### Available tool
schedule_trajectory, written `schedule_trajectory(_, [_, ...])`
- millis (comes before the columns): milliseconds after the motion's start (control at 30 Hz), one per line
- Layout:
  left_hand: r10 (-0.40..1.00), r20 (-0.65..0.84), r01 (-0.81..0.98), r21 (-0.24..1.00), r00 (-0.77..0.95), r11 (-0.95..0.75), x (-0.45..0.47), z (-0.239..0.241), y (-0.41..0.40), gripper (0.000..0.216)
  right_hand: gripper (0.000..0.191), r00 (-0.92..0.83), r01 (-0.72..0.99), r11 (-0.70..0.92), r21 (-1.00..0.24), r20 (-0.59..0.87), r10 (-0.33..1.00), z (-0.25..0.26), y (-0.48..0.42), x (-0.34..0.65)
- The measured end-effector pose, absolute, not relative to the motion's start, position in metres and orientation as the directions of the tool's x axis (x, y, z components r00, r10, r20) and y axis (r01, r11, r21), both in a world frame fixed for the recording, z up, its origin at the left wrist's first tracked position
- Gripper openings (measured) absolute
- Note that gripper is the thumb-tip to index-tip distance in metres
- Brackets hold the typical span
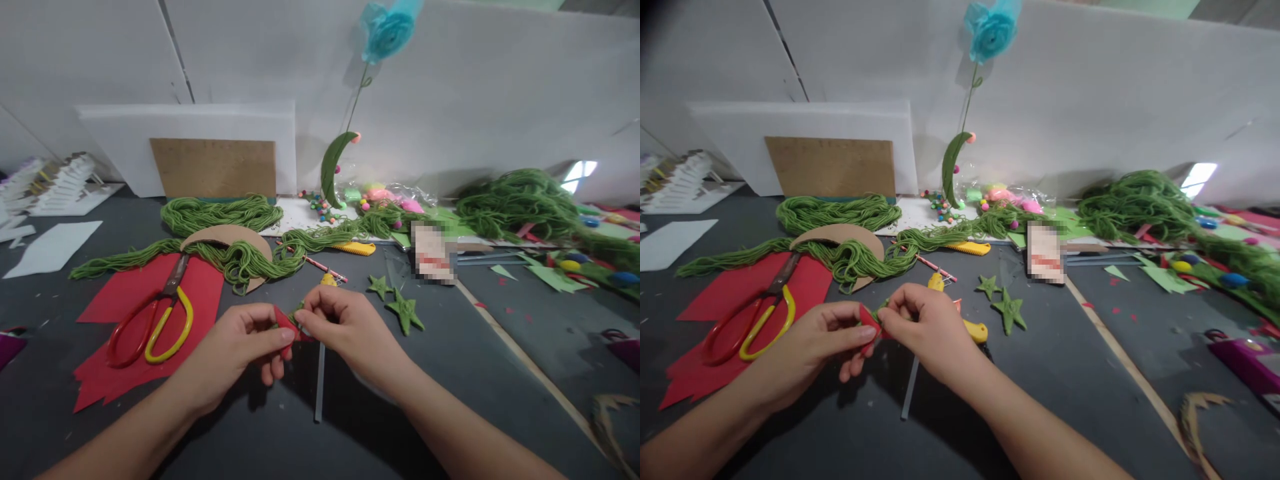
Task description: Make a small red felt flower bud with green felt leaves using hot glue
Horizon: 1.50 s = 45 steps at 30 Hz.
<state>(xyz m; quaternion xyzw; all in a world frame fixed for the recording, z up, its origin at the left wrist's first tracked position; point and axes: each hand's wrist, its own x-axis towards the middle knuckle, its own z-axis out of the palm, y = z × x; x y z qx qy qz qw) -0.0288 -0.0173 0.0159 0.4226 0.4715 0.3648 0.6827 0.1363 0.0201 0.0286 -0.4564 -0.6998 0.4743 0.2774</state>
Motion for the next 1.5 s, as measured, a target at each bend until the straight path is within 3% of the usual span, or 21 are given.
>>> schedule_trajectory(267, [0.969,-0.245,-0.265,0.936,-0.016,0.233,-0.032,0.015,-0.01,0.011,0.007,-0.486,0.47,0.198,-0.86,-0.065,0.871,0.034,0.009,0.134])
schedule_trajectory(400, [0.96,-0.279,-0.343,0.904,-0.027,0.254,-0.033,0.015,-0.008,0.009,0.011,-0.616,0.477,0.263,-0.839,-0.106,0.781,0.019,0.0,0.123])
schedule_trajectory(467, [0.959,-0.281,-0.338,0.906,-0.033,0.254,-0.036,0.015,-0.006,0.01,0.013,-0.676,0.472,0.369,-0.801,-0.06,0.734,0.02,0.004,0.126])
schedule_trajectory(533, [0.964,-0.256,-0.309,0.925,-0.074,0.222,-0.042,0.016,-0.003,0.013,0.014,-0.688,0.499,0.511,-0.7,0.039,0.725,0.027,0.014,0.135])
schedule_trajectory(600, [0.964,-0.245,-0.275,0.938,-0.101,0.209,-0.048,0.017,0.001,0.015,0.021,-0.569,0.702,0.535,-0.47,0.081,0.819,0.035,0.025,0.148])
schedule_trajectory(667, [0.962,-0.255,-0.244,0.943,-0.096,0.225,-0.051,0.018,0.003,0.018,0.028,-0.428,0.889,0.418,-0.186,-0.017,0.904,0.038,0.034,0.16])
schedule_trajectory(733, [0.962,-0.263,-0.201,0.949,-0.075,0.244,-0.053,0.019,0.005,0.02,0.027,-0.432,0.899,0.438,-0.002,-0.164,0.887,0.035,0.037,0.165])
schedule_trajectory(833, [0.966,-0.248,-0.154,0.96,-0.077,0.234,-0.054,0.018,0.007,0.021,0.024,-0.401,0.91,0.412,0.044,-0.156,0.903,0.025,0.035,0.163])
schedule_trajectory(1000, [0.973,-0.174,-0.142,0.978,-0.153,0.153,-0.067,0.02,0.014,0.02,0.017,-0.369,0.929,0.367,-0.04,-0.142,0.919,0.032,0.041,0.17])
schedule_trajectory(1100, [0.975,-0.154,-0.139,0.981,-0.158,0.132,-0.071,0.021,0.014,0.019,0.019,-0.392,0.912,0.376,-0.164,-0.08,0.917,0.05,0.048,0.181])
schedule_trajectory(1200, [0.981,-0.164,-0.14,0.979,-0.105,0.149,-0.065,0.021,0.011,0.018,0.027,-0.398,0.759,0.336,-0.557,0.01,0.917,0.059,0.046,0.182])
schedule_trajectory(1300, [0.983,-0.177,-0.126,0.978,-0.056,0.169,-0.055,0.018,0.007,0.019,0.025,-0.406,0.58,0.265,-0.77,0.009,0.914,0.055,0.032,0.173])
schedule_trajectory(1400, [0.984,-0.171,-0.099,0.981,-0.044,0.166,-0.049,0.014,0.005,0.019,0.03,-0.412,0.449,0.21,-0.869,0.007,0.911,0.044,0.016,0.165])
schedule_trajectory(1500, [0.984,-0.172,-0.074,0.983,-0.037,0.169,-0.047,0.012,0.005,0.02,0.027,-0.396,0.448,0.214,-0.868,0.021,0.918,0.035,0.008,0.163])
